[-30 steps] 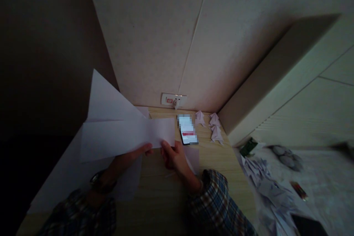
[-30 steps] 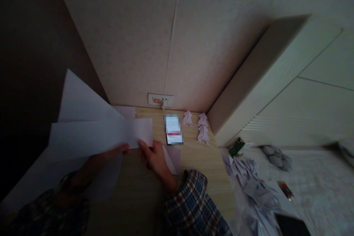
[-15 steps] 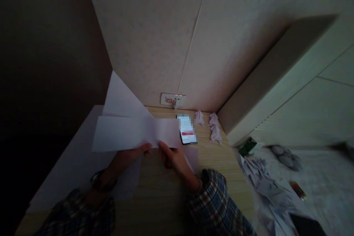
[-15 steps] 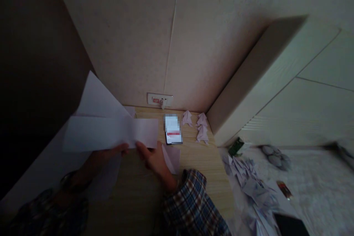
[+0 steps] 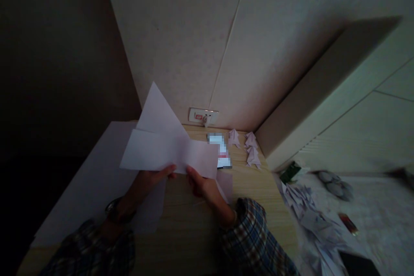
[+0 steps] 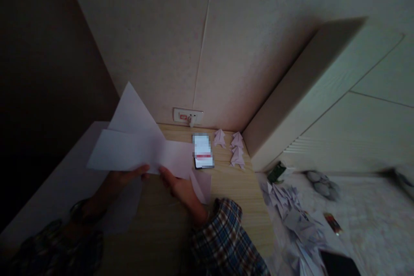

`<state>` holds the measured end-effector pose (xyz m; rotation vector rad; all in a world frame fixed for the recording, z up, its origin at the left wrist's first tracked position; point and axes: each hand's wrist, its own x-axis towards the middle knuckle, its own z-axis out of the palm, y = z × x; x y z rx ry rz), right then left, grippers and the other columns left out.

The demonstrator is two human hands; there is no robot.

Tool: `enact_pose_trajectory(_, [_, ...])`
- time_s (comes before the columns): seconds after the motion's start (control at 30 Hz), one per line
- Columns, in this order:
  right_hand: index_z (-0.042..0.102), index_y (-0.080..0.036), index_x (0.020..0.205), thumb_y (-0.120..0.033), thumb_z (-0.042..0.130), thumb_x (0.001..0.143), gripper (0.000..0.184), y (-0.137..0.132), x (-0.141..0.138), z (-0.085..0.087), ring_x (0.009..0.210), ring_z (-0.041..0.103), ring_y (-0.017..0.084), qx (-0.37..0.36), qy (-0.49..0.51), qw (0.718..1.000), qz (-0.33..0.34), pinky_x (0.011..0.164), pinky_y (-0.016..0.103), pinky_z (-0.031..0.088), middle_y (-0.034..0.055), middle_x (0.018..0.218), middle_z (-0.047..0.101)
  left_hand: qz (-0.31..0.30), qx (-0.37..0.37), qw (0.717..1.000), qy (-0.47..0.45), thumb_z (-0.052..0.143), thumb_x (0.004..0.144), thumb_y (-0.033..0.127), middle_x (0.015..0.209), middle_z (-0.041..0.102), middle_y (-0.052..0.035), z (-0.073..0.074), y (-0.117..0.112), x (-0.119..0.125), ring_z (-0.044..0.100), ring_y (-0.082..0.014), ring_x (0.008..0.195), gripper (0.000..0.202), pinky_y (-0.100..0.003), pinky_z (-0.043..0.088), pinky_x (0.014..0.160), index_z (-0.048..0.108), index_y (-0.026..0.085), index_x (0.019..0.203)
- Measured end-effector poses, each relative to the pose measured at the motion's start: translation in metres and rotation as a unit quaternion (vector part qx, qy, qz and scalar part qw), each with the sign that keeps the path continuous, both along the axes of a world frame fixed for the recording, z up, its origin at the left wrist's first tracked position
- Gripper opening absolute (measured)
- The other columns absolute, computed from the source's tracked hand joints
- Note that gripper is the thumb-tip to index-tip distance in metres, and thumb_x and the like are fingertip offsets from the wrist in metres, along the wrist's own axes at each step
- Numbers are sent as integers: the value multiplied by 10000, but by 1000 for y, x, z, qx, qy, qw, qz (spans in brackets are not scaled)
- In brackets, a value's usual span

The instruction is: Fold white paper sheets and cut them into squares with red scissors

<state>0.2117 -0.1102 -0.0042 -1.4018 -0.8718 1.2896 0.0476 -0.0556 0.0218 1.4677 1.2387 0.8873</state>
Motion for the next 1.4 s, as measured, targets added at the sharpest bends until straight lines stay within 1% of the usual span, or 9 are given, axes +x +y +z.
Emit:
enact_pose_trajectory(0.17, [544,-220,565,-655,654,709,471,1,0,0,402,326,101,-12,2,1000,25,372,268,211,-33,480,454,5,8,1000,-4,692,638,492,568,709,-21,-3,0,-3,687,-269,658,301,-383,545,826,601,267,461])
enact_pose_trajectory(0.4, [553,-221,538,-647,633,730,473,1,1,4,413,364,116,-15,-18,1000,-2,379,278,282,-26,461,459,32,33,999,-25,688,688,456,577,709,-6,-10,2,-9,682,-242,659,277,-378,535,871,606,265,505])
enact_pose_trajectory(0.53, [569,-215,529,-675,595,754,512,-1,1,-2,450,429,137,-18,-16,1000,11,420,281,364,-2,476,507,30,41,998,-21,691,679,457,579,708,-14,-11,3,-8,685,-251,688,278,-386,510,924,601,265,500])
enact_pose_trajectory(0.63, [609,-214,564,-652,659,729,471,-2,1,-6,512,512,167,-29,-22,999,3,463,288,427,17,518,574,21,38,999,-11,689,658,439,534,682,-4,-8,1,-4,667,-248,624,238,-367,539,821,611,268,512])
enact_pose_trajectory(0.73, [555,-226,522,-656,626,757,495,-3,1,-1,443,452,137,-50,-22,999,3,415,271,379,-7,477,526,23,46,999,-2,653,679,443,465,604,13,-3,0,-3,603,-221,531,318,-343,524,695,526,275,442])
enact_pose_trajectory(0.9, [430,-243,433,-712,465,816,607,-1,2,12,361,333,95,-44,-46,998,30,356,251,257,-49,395,365,50,52,997,-12,625,725,412,436,529,28,4,0,-6,537,-189,495,401,-328,481,669,446,273,394])
enact_pose_trajectory(1.07, [403,-259,424,-814,489,731,641,5,2,8,334,297,92,6,-6,1000,-24,323,266,205,-45,381,368,72,57,995,-47,646,725,404,432,514,28,4,1,-8,517,-184,485,405,-324,459,633,450,273,397])
enact_pose_trajectory(1.17, [411,-253,436,-817,501,729,642,5,2,7,341,295,86,7,7,1000,-24,334,266,193,-49,395,366,77,57,994,-60,659,730,386,443,517,29,4,1,-8,511,-177,482,395,-313,451,613,461,268,410])
enact_pose_trajectory(1.4, [396,-262,475,-849,511,669,629,2,0,13,359,266,85,-29,34,999,-27,357,263,186,-63,427,351,52,75,993,-71,565,813,446,500,547,-2,7,3,-4,555,-216,610,459,-339,473,779,483,266,399])
